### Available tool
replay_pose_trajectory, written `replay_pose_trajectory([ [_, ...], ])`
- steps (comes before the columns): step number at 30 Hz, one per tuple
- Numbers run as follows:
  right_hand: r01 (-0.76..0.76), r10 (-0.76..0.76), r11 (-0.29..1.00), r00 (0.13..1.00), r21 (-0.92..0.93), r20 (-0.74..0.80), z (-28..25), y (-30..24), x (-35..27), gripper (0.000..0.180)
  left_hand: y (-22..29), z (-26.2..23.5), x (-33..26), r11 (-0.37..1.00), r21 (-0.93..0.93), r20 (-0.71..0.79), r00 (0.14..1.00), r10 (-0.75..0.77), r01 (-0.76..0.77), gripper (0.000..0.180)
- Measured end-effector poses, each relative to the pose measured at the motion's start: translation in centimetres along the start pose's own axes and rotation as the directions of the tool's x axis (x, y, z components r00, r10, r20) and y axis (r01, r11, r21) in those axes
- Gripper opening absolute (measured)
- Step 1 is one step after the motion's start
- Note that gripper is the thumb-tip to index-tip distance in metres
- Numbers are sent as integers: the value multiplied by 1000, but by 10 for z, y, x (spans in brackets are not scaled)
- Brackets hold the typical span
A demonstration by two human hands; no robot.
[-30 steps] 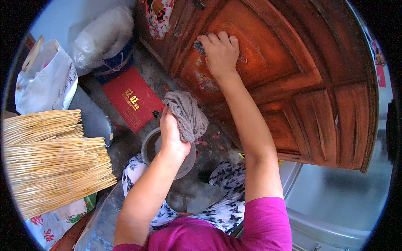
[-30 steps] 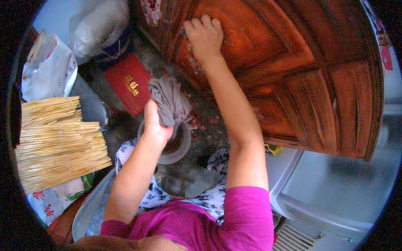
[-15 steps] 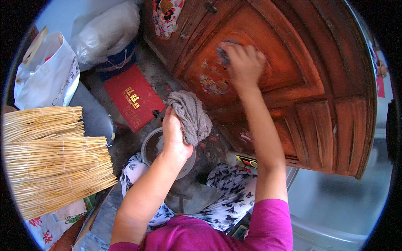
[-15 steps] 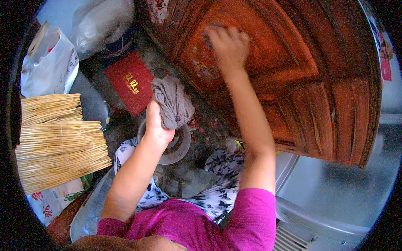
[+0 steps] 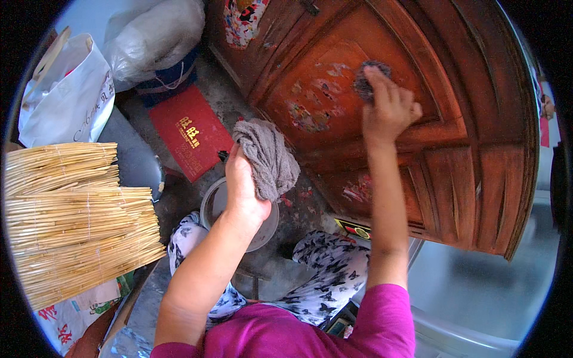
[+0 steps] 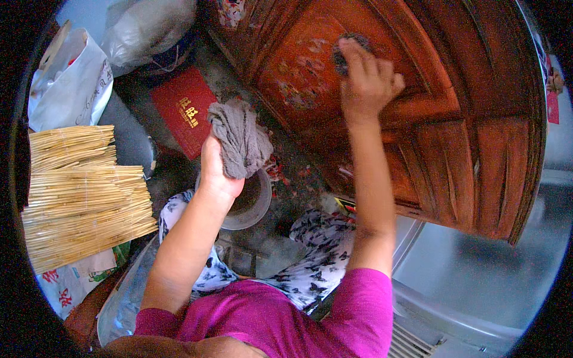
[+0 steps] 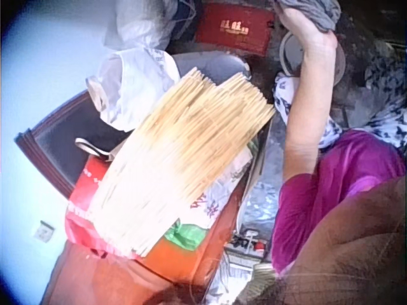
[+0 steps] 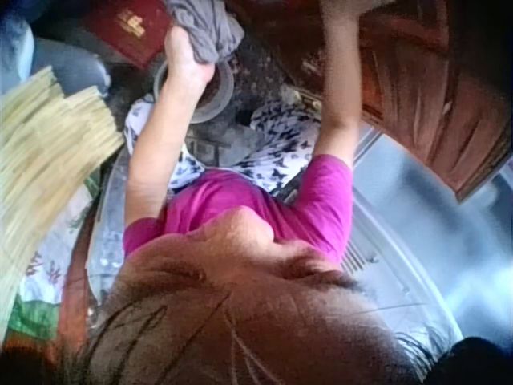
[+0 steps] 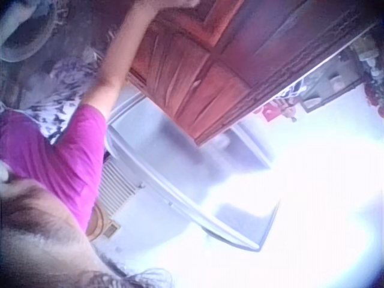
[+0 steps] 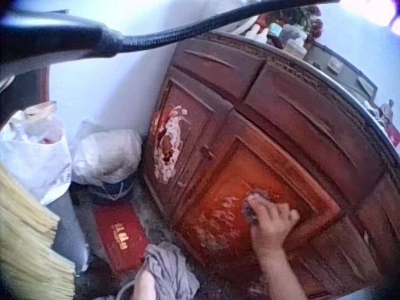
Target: The person sits on the floor and scrubs the surface of a wooden cabinet using a cloth and a small bucket of water. They repeatedly wipe and scrub the cabinet door to remove residue.
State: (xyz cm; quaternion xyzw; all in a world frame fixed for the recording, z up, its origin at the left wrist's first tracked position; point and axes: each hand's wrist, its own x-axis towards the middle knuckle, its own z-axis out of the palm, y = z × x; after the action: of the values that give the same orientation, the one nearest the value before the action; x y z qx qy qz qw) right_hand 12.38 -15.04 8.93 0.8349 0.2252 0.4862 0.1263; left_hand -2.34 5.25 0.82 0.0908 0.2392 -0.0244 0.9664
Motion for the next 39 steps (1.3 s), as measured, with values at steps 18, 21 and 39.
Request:
replay_pose_trajectory([
  [18, 93, -93, 995, 996, 20, 4, 45, -28, -25, 47, 1, -5, 4, 999, 34, -29, 999, 19, -18, 32],
  [21, 290, -312, 949, 821, 121, 478, 91, -75, -132, 30, -4, -9, 5, 999, 26, 2, 999, 39, -39, 33],
  [39, 302, -386, 919, 825, 255, 414, 110, -93, -174, 23, 2, -3, 2, 999, -10, -69, 997, 41, -42, 24],
])
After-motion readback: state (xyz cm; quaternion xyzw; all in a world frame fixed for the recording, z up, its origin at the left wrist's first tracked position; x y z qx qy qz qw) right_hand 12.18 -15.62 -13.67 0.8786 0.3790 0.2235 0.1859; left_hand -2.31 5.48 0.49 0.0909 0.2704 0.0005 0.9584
